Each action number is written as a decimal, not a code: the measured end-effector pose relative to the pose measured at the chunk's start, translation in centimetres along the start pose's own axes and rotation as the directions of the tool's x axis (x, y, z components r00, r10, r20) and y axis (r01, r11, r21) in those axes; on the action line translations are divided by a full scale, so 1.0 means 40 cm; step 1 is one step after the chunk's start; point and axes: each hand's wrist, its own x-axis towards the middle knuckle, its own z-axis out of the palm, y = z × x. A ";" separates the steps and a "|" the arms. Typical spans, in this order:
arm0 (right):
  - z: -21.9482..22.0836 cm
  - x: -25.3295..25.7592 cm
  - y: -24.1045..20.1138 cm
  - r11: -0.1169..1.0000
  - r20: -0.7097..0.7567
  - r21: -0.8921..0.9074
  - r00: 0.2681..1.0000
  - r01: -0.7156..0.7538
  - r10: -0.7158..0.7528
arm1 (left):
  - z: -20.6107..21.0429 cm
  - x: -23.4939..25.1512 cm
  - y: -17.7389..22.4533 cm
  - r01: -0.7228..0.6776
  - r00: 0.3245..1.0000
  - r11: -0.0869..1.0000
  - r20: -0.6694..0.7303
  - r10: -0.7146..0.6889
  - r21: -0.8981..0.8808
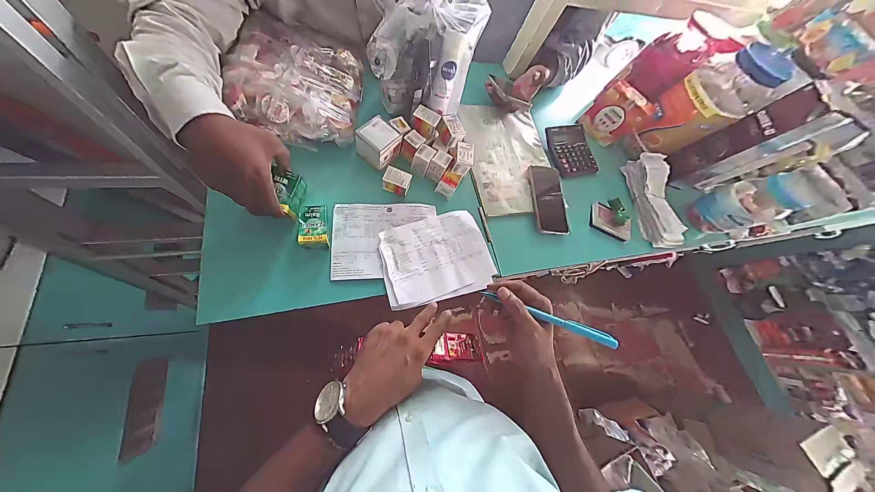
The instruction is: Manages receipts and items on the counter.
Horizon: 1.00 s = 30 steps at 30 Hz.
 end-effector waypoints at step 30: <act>-0.051 0.150 0.083 0.995 0.127 0.081 0.991 -0.059 0.049 | 0.039 0.138 0.043 0.352 0.919 0.929 0.146 -0.365 0.111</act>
